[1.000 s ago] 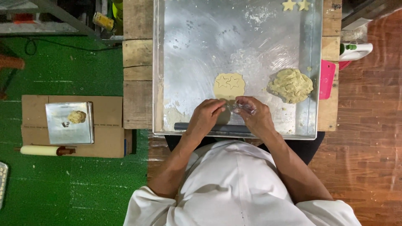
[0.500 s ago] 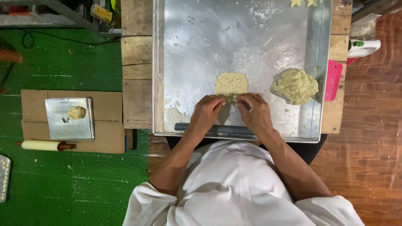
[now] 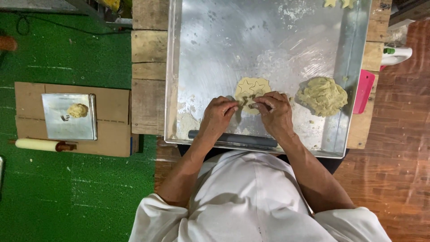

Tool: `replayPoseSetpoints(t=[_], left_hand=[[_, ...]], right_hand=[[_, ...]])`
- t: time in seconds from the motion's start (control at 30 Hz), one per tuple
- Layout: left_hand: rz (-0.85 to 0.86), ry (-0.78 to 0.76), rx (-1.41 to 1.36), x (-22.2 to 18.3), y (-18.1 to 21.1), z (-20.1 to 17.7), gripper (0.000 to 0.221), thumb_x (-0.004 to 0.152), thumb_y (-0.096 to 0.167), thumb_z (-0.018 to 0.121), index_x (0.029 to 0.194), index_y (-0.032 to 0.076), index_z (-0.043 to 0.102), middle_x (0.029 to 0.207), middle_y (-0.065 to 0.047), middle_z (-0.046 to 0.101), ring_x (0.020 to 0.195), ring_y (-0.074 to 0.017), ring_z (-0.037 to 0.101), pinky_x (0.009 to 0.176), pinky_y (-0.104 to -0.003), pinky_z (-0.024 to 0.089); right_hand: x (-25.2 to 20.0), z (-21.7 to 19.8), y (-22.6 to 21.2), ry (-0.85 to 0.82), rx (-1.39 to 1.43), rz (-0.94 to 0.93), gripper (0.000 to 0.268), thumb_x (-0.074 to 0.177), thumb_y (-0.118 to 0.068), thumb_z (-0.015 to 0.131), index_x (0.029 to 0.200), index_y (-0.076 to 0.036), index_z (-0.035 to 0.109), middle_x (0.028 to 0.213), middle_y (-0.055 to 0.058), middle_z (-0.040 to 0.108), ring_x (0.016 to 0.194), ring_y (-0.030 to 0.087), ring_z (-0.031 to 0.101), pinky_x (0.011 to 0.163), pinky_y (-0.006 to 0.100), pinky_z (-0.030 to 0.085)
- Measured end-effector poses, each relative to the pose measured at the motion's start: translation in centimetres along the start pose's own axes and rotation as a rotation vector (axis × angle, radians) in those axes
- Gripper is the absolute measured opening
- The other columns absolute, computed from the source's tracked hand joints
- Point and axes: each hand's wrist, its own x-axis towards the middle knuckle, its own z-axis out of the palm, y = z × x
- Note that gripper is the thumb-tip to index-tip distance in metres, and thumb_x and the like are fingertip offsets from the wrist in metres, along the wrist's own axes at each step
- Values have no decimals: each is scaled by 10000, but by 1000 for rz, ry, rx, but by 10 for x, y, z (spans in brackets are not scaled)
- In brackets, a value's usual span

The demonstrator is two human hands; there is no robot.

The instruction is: Cutting star-shaped cookies from dough and arranging them on a baking tray.

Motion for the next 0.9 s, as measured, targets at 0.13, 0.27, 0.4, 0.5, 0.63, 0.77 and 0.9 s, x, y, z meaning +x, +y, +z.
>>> replayPoseSetpoints(t=[0.13, 0.27, 0.4, 0.5, 0.63, 0.77, 0.9], left_hand=[[-88, -5, -154, 3, 9, 1, 191, 1034, 156, 646, 1145, 34, 744, 962, -214, 728, 860, -303, 690, 728, -430, 549], [-93, -1, -127, 4, -2, 7, 196, 1024, 174, 658, 1153, 60, 753, 970, -205, 728, 881, -313, 702, 704, -432, 542], [-64, -10, 99, 5, -25, 20, 201, 1002, 303, 685, 1122, 167, 770, 970, -75, 715, 872, -276, 695, 681, -398, 570], [9, 16, 118, 7, -26, 19, 186, 998, 287, 688, 1095, 154, 775, 933, -77, 702, 883, -299, 676, 652, -410, 564], [30, 39, 124, 6, -23, 18, 179, 1000, 281, 689, 1071, 143, 779, 923, -67, 696, 882, -290, 667, 654, -399, 558], [66, 50, 163, 6, -20, 17, 168, 999, 264, 687, 1060, 134, 774, 919, -70, 687, 877, -300, 658, 657, -408, 559], [90, 59, 140, 7, -10, 10, 145, 1009, 204, 672, 1045, 98, 764, 900, -100, 682, 852, -329, 656, 646, -420, 550]], right_hand=[[4, 2, -5, 0, 5, -18, 121, 871, -77, 838, 961, -156, 819, 926, 90, 703, 931, 361, 646, 815, 452, 547], [10, 3, -9, 3, -7, -18, 134, 867, -59, 845, 946, -166, 825, 914, 73, 700, 927, 337, 649, 806, 436, 545], [13, 2, -10, -13, -36, -24, 134, 858, -90, 862, 951, -180, 826, 920, 72, 694, 940, 340, 646, 816, 442, 547], [12, 4, -8, -30, -43, 10, 116, 883, -105, 841, 955, -195, 826, 925, 63, 693, 963, 338, 642, 843, 465, 537], [11, 6, -4, -46, -75, 39, 99, 874, -125, 851, 943, -190, 823, 945, 55, 695, 990, 335, 637, 877, 484, 512], [10, 6, -1, -47, -100, 52, 104, 873, -131, 852, 947, -198, 826, 950, 57, 699, 999, 333, 642, 890, 490, 516], [11, 7, 6, -63, -147, 36, 97, 900, -170, 833, 969, -237, 825, 960, 38, 694, 1008, 312, 642, 912, 503, 495]])
